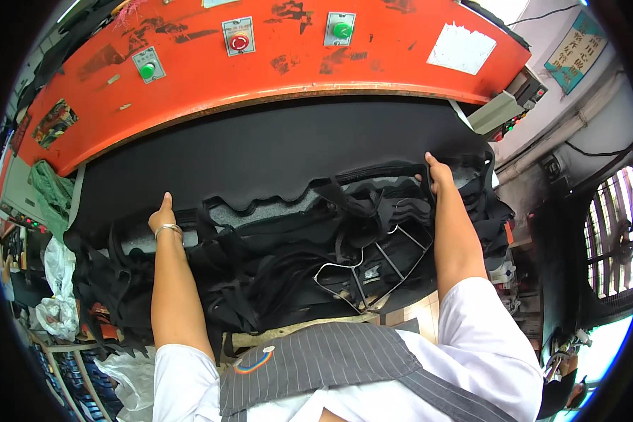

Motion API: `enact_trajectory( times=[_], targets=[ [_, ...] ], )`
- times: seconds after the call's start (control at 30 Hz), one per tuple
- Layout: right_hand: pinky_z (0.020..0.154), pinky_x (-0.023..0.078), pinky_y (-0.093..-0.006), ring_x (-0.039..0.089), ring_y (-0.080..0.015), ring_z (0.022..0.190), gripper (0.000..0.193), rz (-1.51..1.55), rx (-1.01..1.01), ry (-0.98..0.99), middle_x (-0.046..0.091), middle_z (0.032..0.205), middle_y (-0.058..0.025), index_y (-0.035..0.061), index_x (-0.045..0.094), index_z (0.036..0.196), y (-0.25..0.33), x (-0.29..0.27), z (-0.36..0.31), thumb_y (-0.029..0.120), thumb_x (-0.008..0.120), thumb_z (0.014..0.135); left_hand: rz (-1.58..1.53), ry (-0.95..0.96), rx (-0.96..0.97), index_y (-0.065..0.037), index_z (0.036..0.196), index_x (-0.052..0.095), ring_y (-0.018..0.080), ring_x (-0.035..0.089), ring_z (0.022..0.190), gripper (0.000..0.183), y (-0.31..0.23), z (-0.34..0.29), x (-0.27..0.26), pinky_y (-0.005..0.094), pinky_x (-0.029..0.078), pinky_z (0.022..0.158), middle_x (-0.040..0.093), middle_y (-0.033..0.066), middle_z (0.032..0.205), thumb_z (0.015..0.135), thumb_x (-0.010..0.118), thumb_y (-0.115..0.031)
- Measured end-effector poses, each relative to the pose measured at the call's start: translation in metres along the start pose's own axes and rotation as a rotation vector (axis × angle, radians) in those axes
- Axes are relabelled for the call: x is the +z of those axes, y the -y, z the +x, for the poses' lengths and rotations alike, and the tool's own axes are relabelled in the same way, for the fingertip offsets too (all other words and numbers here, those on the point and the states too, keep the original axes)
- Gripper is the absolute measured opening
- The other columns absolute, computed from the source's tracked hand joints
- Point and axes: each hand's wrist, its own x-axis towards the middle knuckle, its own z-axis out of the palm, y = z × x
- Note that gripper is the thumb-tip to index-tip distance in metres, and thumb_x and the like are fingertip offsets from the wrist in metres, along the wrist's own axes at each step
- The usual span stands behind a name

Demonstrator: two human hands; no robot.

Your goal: Use a hydraulic press and a metal die to cut shoe components from a stack of black fabric.

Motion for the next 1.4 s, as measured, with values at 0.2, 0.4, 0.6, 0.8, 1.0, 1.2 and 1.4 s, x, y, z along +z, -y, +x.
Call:
enact_trajectory(
  times=[0.2, 0.4, 0.6, 0.8, 1.0, 1.2, 1.4],
  targets=[
    [0.052, 0.059, -0.0361, 0.064, -0.0282, 0.067, 0.033, -0.056, 0.044, -0.041, 0.065, 0.089, -0.0189, -0.0078, 0.06, 0.1, -0.013, -0.008, -0.019, 0.024, 0.061, 0.093, -0.035, 0.024, 0.002, 0.018, 0.109, 0.057, 0.031, 0.056, 0.113, 0.067, 0.012, -0.013, -0.028, 0.0384, 0.038, 0.102, 0.058, 0.0254, 0.122, 0.077, 0.08, -0.037],
    [0.062, 0.057, -0.0343, 0.066, -0.0229, 0.074, 0.053, -0.062, -0.01, 0.216, 0.067, 0.093, -0.0112, -0.0005, 0.063, 0.105, 0.006, -0.031, -0.032, 0.05, 0.063, 0.088, 0.725, 0.714, 0.341, 0.011, 0.086, 0.068, 0.0281, 0.065, 0.09, 0.073, -0.019, -0.038, -0.048, 0.0353, 0.048, 0.082, 0.068, 0.0226, 0.092, 0.071, 0.074, -0.06],
    [0.083, 0.049, -0.0358, 0.064, -0.0232, 0.089, 0.063, -0.737, -0.031, 0.545, 0.068, 0.1, -0.0117, -0.0016, 0.064, 0.106, 0.02, -0.064, -0.052, 0.058, 0.059, 0.087, 1.582, 0.88, 0.515, 0.002, 0.103, 0.069, 0.0365, 0.062, 0.106, 0.073, -0.07, -0.032, -0.039, 0.0379, 0.047, 0.092, 0.065, 0.0249, 0.109, 0.074, 0.064, -0.064],
    [0.084, 0.048, -0.0361, 0.063, -0.0246, 0.092, 0.058, -1.221, 0.007, 0.402, 0.067, 0.105, -0.0149, -0.0052, 0.063, 0.11, 0.05, -0.089, -0.098, 0.047, 0.066, 0.086, 1.599, 0.785, 0.797, -0.001, 0.107, 0.069, 0.0352, 0.059, 0.113, 0.033, -0.017, 0.033, -0.038, 0.0411, 0.046, 0.096, 0.061, 0.0232, 0.118, 0.087, 0.047, -0.016],
    [0.083, 0.044, -0.0427, 0.057, -0.0349, 0.09, 0.033, -1.0, -1.287, 0.198, 0.062, 0.094, -0.0166, -0.0009, 0.06, 0.097, 0.035, -0.069, -0.177, 0.023, 0.07, 0.077, 1.487, 0.688, 0.825, -0.003, 0.092, 0.073, 0.0355, 0.064, 0.098, 0.024, -0.01, -0.015, -0.03, 0.0421, 0.05, 0.086, 0.066, 0.0227, 0.103, 0.08, 0.054, -0.013],
    [0.078, 0.041, -0.0413, 0.057, -0.0278, 0.086, 0.039, -1.243, -1.398, 1.213, 0.062, 0.086, -0.0081, 0.0085, 0.067, 0.093, -0.022, -0.013, -0.256, 0.036, 0.077, 0.066, 1.465, 0.893, 0.746, -0.004, 0.089, 0.069, 0.0346, 0.065, 0.091, 0.016, 0.016, -0.055, -0.111, 0.0399, 0.05, 0.08, 0.069, 0.0182, 0.093, 0.081, 0.058, -0.012],
    [0.068, 0.041, -0.0365, 0.058, -0.023, 0.077, 0.026, -1.44, -1.485, 1.227, 0.063, 0.075, -0.0035, 0.0091, 0.069, 0.082, -0.058, -0.022, -0.235, 0.028, 0.076, 0.065, 1.041, 1.063, 0.522, -0.005, 0.093, 0.068, 0.0206, 0.065, 0.083, 0.015, -0.006, -0.077, -0.227, 0.0314, 0.049, 0.076, 0.07, 0.0102, 0.089, 0.084, 0.061, -0.015]
  ],
)
